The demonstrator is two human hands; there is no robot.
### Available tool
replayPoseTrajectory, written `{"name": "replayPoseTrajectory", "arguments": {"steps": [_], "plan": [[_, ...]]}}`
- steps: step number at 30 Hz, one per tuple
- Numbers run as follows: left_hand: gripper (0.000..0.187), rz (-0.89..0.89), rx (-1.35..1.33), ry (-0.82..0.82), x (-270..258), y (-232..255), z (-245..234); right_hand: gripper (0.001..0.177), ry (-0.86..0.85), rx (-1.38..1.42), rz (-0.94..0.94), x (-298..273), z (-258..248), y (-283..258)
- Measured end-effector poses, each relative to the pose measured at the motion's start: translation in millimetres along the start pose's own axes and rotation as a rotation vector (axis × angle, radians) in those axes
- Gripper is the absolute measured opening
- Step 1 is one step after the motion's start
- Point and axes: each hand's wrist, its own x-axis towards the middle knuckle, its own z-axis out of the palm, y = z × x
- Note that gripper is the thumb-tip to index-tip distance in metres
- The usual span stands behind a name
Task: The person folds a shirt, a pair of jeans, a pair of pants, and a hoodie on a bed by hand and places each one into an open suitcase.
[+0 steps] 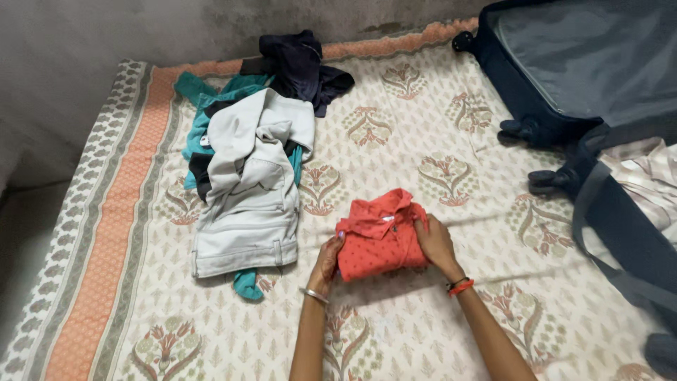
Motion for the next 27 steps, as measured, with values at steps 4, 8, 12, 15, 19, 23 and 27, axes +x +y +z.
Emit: {"name": "replayPoseTrajectory", "arguments": {"steps": [4, 8, 12, 15, 19, 23, 27], "plan": [[0.047, 0.157, 0.906, 0.457, -34.6, -5.3, 10.3, 0.036, 0.07, -0.141, 0.012, -31.5, -3.7, -8.0], [0.038, 0.198, 1.13, 0.646, -66.8, 34.2, 62.5, 0.031, 0.104, -0.201, 0.081, -49.6, -18.9, -40.3], [0.044, 0.447, 1.132, 0.736, -111.8, 57.9, 103.5, 0.022, 0.375, -0.08, -0.164, -85.9, -44.7, -84.1], [0.045, 0.651, 1.162, 0.724, -132.2, 56.5, 127.4, 0.019, 0.374, -0.15, -0.243, -118.3, -48.1, -111.9], [0.053, 0.909, 1.451, 0.54, -137.3, 47.8, 152.6, 0.034, 0.446, -0.135, -0.41, -128.2, -49.7, -133.3], [0.051, 0.987, 1.629, 0.304, -116.5, 43.3, 156.0, 0.048, 0.401, -0.136, -0.495, -101.7, -60.3, -138.7], [0.04, 0.985, 1.641, 0.23, -92.2, 31.3, 151.5, 0.024, 0.206, -0.129, -0.391, -77.8, -60.0, -119.9]]}}
